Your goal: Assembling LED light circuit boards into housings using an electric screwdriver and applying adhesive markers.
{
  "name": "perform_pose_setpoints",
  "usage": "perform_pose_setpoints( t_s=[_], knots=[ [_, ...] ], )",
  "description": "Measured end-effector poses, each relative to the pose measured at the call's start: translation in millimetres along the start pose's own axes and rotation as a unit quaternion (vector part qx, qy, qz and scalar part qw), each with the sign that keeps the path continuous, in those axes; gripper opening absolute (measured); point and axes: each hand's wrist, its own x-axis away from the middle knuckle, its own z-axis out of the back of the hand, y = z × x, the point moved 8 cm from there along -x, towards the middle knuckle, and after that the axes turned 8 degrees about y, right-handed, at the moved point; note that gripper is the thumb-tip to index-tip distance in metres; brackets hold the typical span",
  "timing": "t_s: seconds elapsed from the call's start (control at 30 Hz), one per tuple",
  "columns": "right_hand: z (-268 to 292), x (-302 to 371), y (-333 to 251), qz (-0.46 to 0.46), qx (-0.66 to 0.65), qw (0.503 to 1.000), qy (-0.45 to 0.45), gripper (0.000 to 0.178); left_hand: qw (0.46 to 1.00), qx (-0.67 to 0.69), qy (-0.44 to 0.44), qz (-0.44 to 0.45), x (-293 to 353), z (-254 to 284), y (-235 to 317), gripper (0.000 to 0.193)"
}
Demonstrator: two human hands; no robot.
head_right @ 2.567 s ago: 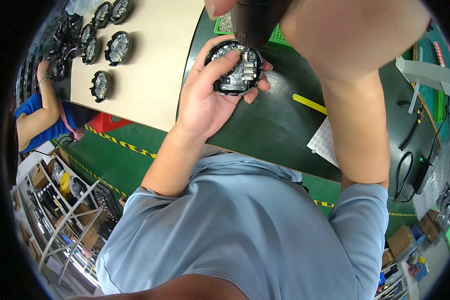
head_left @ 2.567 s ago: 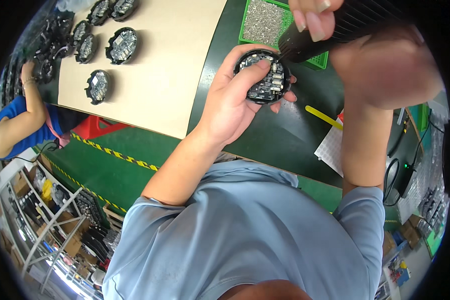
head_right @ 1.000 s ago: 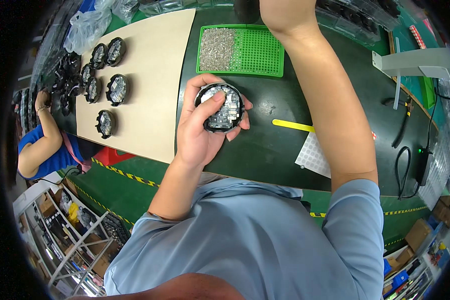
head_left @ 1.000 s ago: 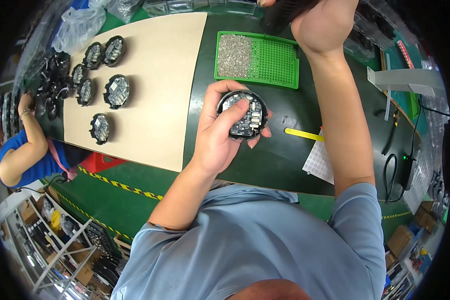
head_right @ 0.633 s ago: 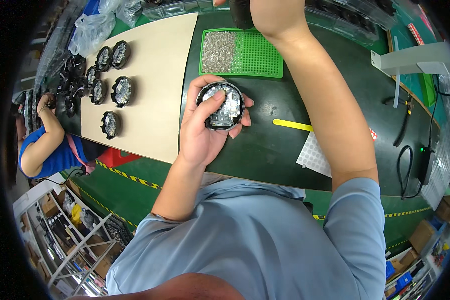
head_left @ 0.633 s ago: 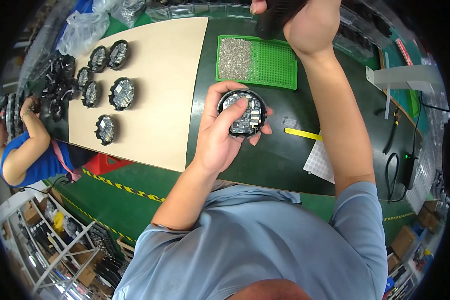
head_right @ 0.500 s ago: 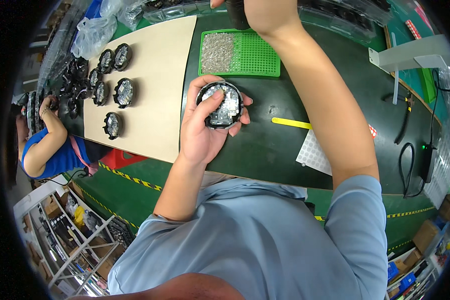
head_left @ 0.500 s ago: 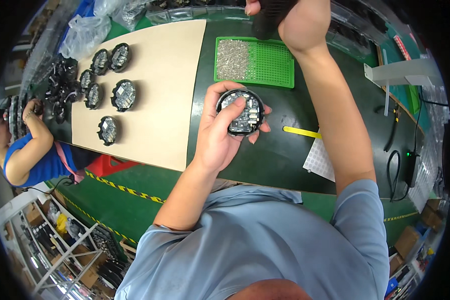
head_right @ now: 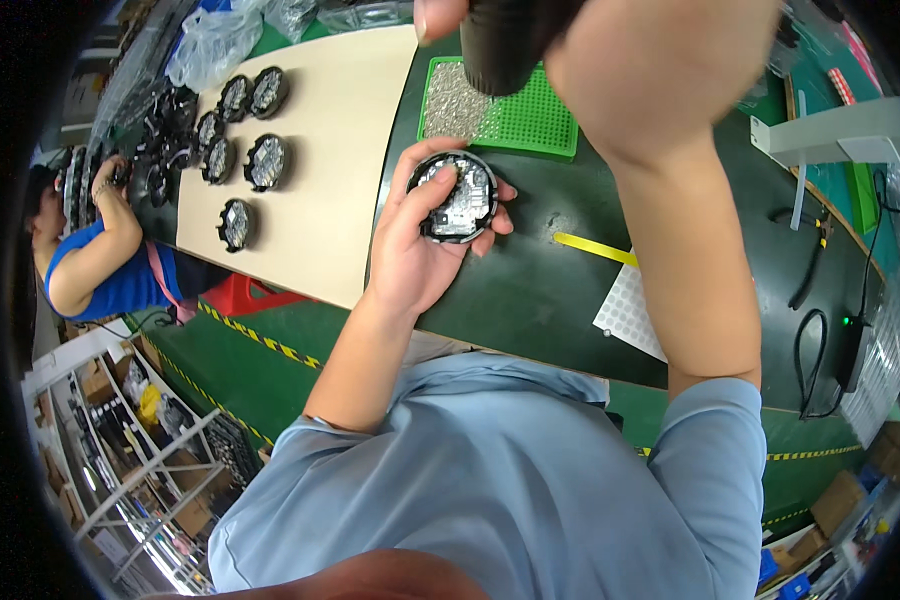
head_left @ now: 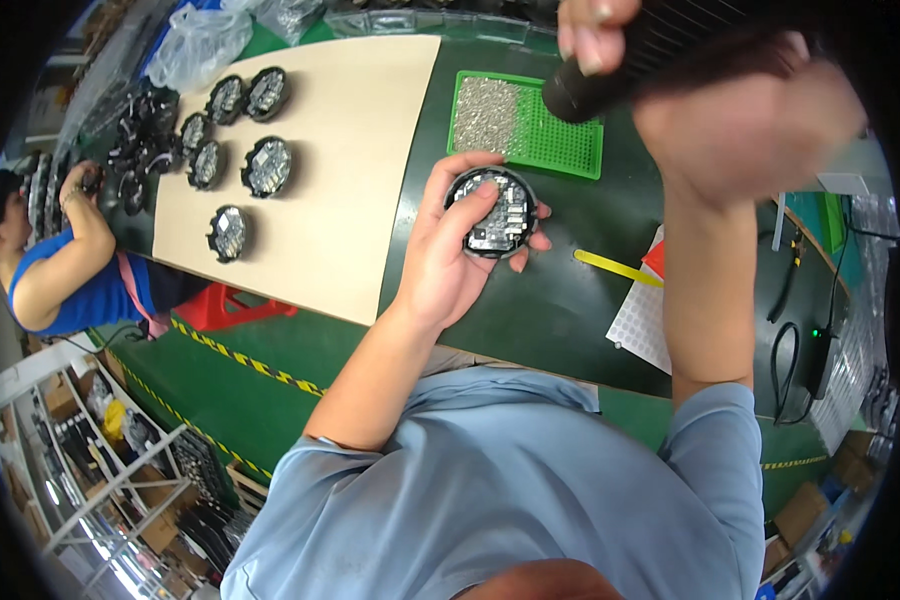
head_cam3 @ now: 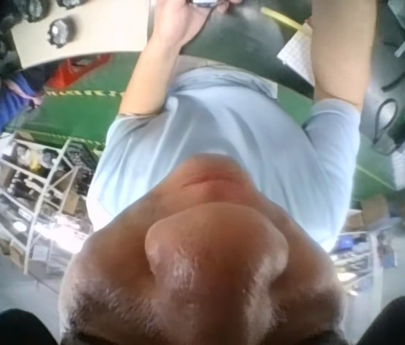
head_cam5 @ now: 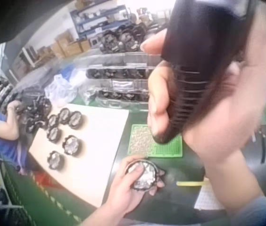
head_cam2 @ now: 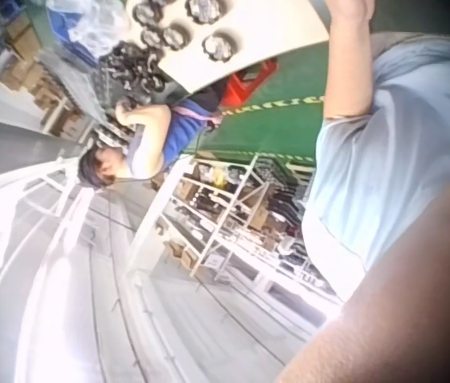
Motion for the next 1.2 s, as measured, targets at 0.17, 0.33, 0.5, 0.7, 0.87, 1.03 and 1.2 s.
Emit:
perform_pose_setpoints(
  t_s=[0.17, 0.33, 0.5, 0.7, 0.87, 1.03, 1.2],
  knots=[
    [-34, 14, -8, -0.042, -0.013, 0.998, -0.034, 0.071, 1.000, -0.009, -0.022, -0.005, -1, -2, 1, 0.035],
    [-69, 17, 4, -0.085, -0.023, 0.994, -0.064, 0.071, 0.999, 0.023, -0.022, -0.010, -4, 2, 0, 0.032],
    [-84, 21, 12, -0.123, -0.043, 0.987, -0.095, 0.072, 0.998, 0.047, -0.036, -0.014, -4, 6, -3, 0.032],
    [-95, 24, 19, -0.147, -0.058, 0.979, -0.126, 0.073, 0.996, 0.081, -0.033, -0.021, -3, 3, 0, 0.033],
    [-96, 26, 21, -0.157, -0.077, 0.973, -0.153, 0.074, 0.997, 0.069, -0.012, -0.023, -2, 2, 1, 0.034],
    [-99, 27, 24, -0.165, -0.091, 0.967, -0.174, 0.075, 0.997, 0.070, -0.007, -0.025, -1, 3, 0, 0.034],
    [-104, 27, 24, -0.173, -0.104, 0.961, -0.190, 0.076, 0.997, 0.067, -0.012, -0.026, -1, 2, 2, 0.034]
  ],
)
